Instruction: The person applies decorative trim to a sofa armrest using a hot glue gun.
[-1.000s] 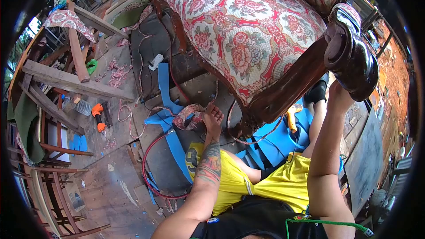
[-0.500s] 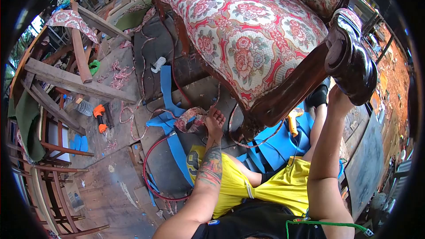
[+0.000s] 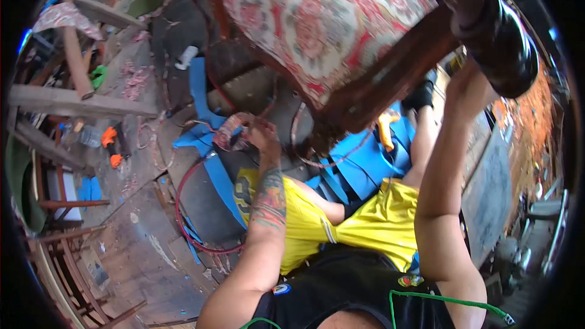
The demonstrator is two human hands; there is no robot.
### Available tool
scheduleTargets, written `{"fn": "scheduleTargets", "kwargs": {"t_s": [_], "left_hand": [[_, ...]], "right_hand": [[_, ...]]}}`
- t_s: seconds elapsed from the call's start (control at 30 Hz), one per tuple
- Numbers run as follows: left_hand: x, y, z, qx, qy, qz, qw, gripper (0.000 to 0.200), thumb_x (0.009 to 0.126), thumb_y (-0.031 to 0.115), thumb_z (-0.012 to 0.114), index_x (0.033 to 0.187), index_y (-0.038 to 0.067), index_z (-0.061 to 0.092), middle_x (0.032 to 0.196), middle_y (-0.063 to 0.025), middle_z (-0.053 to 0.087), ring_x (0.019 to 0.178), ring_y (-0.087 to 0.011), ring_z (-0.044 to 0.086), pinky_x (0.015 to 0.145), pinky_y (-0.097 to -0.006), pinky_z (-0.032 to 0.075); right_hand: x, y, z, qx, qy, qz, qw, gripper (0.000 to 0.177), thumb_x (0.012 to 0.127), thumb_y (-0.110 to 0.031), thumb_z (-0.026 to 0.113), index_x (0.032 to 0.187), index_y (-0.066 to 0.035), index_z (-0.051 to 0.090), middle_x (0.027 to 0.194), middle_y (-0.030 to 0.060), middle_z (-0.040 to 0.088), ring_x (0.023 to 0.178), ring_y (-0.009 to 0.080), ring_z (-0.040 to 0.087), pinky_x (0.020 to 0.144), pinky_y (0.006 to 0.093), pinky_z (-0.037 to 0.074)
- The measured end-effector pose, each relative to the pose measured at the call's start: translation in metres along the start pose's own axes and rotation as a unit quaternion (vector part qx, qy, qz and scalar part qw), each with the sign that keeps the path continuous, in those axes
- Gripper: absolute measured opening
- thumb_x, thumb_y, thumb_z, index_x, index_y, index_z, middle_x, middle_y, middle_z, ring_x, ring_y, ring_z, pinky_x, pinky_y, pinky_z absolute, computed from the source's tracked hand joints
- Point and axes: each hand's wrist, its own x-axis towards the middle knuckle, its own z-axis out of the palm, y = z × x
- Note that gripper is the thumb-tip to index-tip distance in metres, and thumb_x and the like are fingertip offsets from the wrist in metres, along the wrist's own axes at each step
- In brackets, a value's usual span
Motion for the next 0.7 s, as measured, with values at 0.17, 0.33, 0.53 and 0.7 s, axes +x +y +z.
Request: {"fn": "scheduleTargets", "kwargs": {"t_s": [0.17, 0.33, 0.53, 0.7], "left_hand": [[-0.02, 0.016, 0.022, 0.304, -0.038, 0.186, 0.934, 0.024, 0.096, 0.034, 0.066, 0.097, 0.011, 0.066, 0.08, -0.0021, 0.06, 0.063, -0.0135, 0.054, 0.056, -0.0311, 0.043], [-0.031, 0.008, 0.052, 0.365, -0.026, 0.222, 0.904, 0.024, 0.1, 0.019, 0.055, 0.108, 0.003, 0.07, 0.094, -0.0152, 0.073, 0.081, -0.0315, 0.07, 0.073, -0.0407, 0.055], [-0.114, 0.035, 0.12, 0.613, -0.095, 0.319, 0.717, 0.027, 0.098, 0.031, 0.06, 0.088, 0.007, 0.067, 0.078, -0.0213, 0.069, 0.072, -0.0449, 0.068, 0.063, -0.0544, 0.053], [-0.116, 0.042, 0.121, 0.639, -0.05, 0.309, 0.703, 0.03, 0.097, 0.031, 0.061, 0.082, 0.005, 0.062, 0.07, -0.0224, 0.067, 0.066, -0.044, 0.068, 0.058, -0.0541, 0.053]], "right_hand": [[0.007, -0.038, 0.011, 0.055, 0.005, 0.078, 0.995, 0.025, 0.091, -0.015, 0.065, 0.107, 0.003, 0.071, 0.092, 0.0064, 0.073, 0.074, 0.0117, 0.063, 0.064, 0.0262, 0.049], [0.016, 0.024, -0.034, -0.4, -0.215, -0.164, 0.876, 0.025, 0.087, -0.006, 0.057, 0.108, -0.011, 0.07, 0.105, 0.0146, 0.073, 0.101, 0.037, 0.068, 0.09, 0.0499, 0.047], [0.015, 0.029, 0.002, -0.015, -0.123, 0.013, 0.992, 0.033, 0.095, -0.007, 0.051, 0.122, -0.005, 0.068, 0.111, 0.015, 0.073, 0.109, 0.0267, 0.069, 0.095, 0.0352, 0.052], [0.021, 0.012, 0.009, 0.168, -0.052, 0.347, 0.921, 0.044, 0.105, -0.012, 0.038, 0.145, -0.003, 0.052, 0.142, 0.0115, 0.06, 0.135, 0.0215, 0.053, 0.116, 0.0391, 0.033]]}}
